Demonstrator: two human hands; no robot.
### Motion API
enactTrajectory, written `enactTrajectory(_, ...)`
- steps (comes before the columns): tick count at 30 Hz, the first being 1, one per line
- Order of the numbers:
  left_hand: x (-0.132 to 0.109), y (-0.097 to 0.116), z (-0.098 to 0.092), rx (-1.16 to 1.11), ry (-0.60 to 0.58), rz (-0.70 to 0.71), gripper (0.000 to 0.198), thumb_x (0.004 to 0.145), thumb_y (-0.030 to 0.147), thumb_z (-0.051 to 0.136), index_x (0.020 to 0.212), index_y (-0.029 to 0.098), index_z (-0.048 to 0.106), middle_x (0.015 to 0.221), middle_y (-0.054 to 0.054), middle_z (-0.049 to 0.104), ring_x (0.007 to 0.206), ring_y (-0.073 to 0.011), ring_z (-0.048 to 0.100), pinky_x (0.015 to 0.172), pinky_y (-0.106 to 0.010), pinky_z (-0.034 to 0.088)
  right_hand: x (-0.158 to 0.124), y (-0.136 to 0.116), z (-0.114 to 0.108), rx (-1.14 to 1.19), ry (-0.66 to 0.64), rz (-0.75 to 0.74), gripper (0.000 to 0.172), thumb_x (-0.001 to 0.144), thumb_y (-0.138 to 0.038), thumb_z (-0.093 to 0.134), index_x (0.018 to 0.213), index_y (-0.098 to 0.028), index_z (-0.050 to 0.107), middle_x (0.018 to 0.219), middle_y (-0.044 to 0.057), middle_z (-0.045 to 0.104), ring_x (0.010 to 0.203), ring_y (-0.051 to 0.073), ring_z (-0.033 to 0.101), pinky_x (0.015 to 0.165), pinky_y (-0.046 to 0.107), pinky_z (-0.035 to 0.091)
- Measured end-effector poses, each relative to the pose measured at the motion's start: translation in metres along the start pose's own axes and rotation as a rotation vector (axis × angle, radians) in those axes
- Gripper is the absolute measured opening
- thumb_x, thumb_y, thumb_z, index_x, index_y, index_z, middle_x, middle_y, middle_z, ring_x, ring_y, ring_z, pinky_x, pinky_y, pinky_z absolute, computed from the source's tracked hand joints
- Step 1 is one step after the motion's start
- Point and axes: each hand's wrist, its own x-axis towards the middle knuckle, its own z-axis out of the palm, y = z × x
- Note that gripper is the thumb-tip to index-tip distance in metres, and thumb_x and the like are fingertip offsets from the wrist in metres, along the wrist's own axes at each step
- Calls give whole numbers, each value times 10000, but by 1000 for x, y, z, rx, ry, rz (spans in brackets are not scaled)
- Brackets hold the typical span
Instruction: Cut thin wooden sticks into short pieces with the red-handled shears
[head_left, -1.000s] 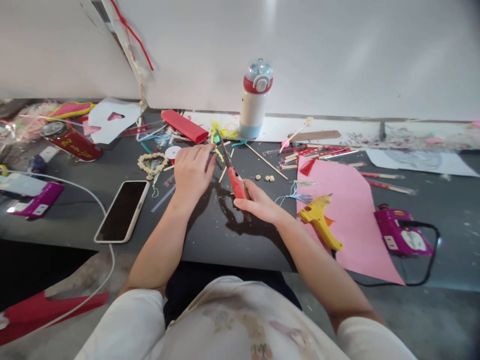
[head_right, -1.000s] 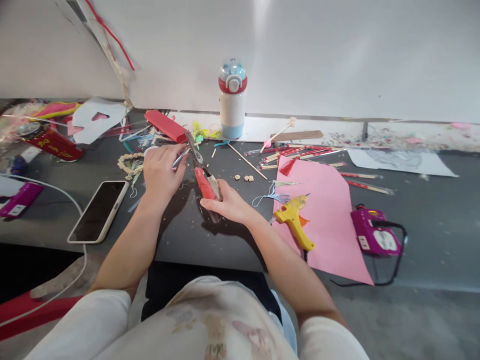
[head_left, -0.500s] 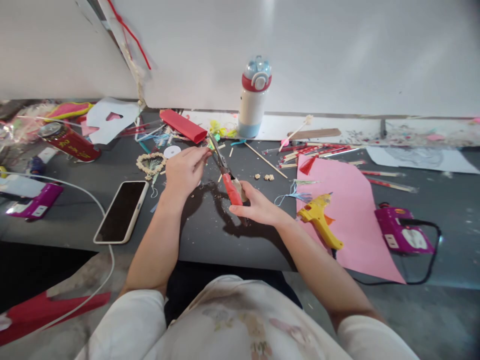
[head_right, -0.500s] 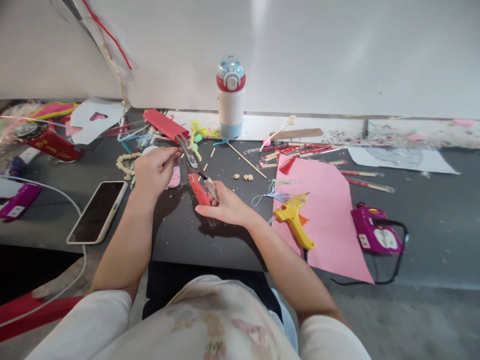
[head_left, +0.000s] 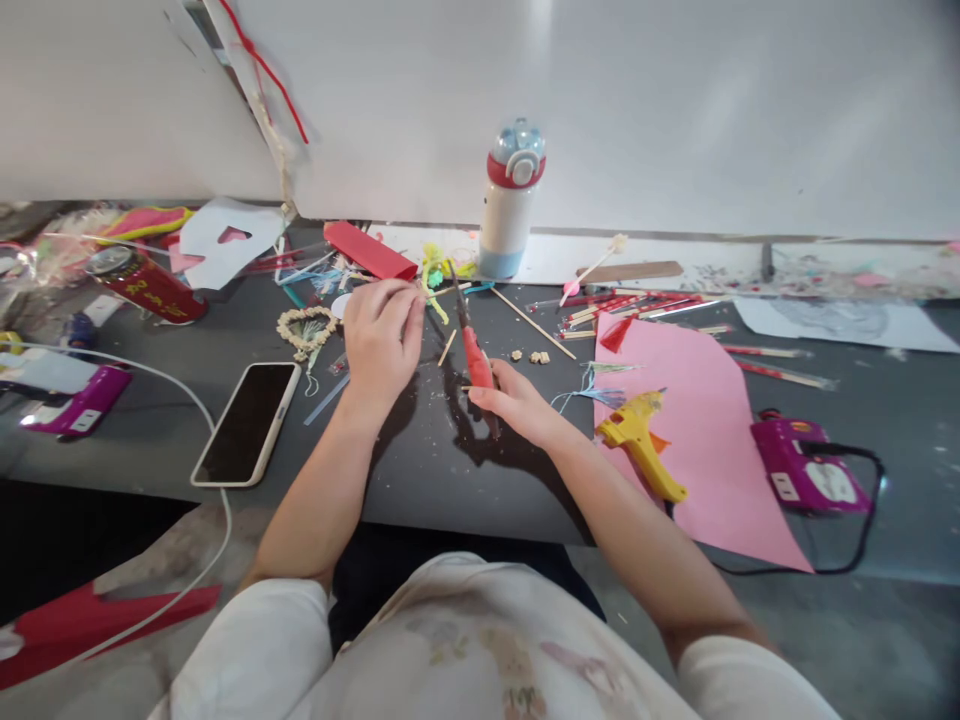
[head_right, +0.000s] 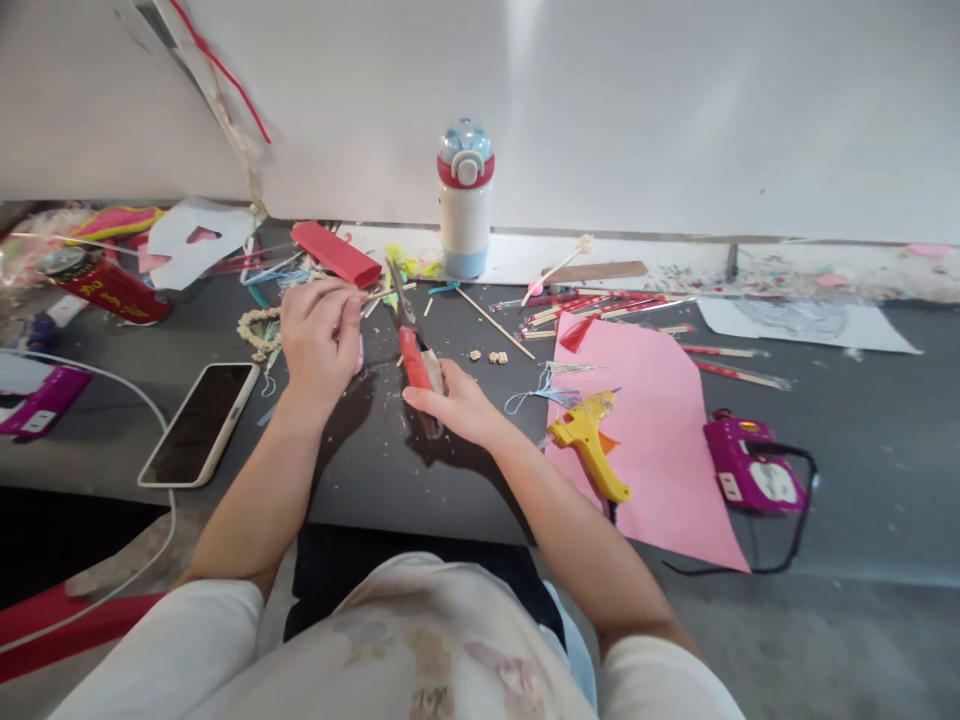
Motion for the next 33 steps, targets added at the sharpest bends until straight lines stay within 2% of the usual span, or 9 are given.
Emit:
enactTrajectory(2,-4,9,6,-177,-87,-109,460,974,534,430,846,176,690,897,-103,716,938,-217,652,908,-374,491,3,3,-1,82,25,-17,425,799,-585,617,926,-195,507,798,15,582,734,175,561,643,312,443)
enactTrajectory(4,-8,18,14,-451,-334,-254,573,901,680,465,940,156,695,930,-111,735,878,-209,676,827,-344,528,4,4,-1,139,34,-30,415,803,-586,609,900,-197,498,767,4,562,693,161,541,619,306,439)
enactTrajectory(7,-16,28,27,-806,-664,-367,786,758,829,512,1063,123,670,1092,-170,727,1024,-269,686,918,-396,533,5,4,0,161,32,-50,401,792,-573,623,882,-203,496,782,14,556,702,167,533,611,311,442)
enactTrajectory(9,-20,32,33,-923,-723,-489,811,723,828,560,1100,115,644,1125,-190,721,1047,-285,689,948,-430,530,4,3,1,146,27,-65,387,786,-562,628,875,-208,501,817,30,559,751,185,542,627,321,450)
enactTrajectory(11,-23,34,37,-978,-714,-576,785,713,795,610,1096,109,628,1110,-197,725,1010,-278,704,940,-435,535,4,4,3,131,26,-74,379,788,-561,622,866,-209,503,842,42,557,796,199,541,646,329,454)
enactTrajectory(14,-25,33,39,-989,-681,-613,751,694,778,636,1031,107,626,1037,-187,740,932,-264,718,897,-416,542,5,4,4,122,23,-80,389,787,-566,612,883,-200,521,865,50,544,835,207,527,674,335,453)
enactTrajectory(18,-26,32,40,-959,-669,-615,686,709,748,621,976,116,630,949,-144,746,859,-243,713,824,-383,544,6,4,3,123,-23,-128,367,812,-547,589,897,-195,536,865,41,528,818,197,515,718,354,461)
enactTrajectory(22,-28,31,42,-938,-656,-600,642,725,714,619,957,115,632,861,-111,727,796,-221,691,783,-369,537,6,2,3,108,-33,-175,332,831,-519,575,936,-205,551,908,58,548,932,236,536,780,388,492)
enactTrajectory(33,-30,30,44,-939,-651,-581,623,739,732,603,892,129,638,766,-65,697,700,-174,654,766,-345,545,3,-2,3,119,-53,-155,299,850,-500,551,913,-209,525,928,68,561,986,250,552,801,409,523)
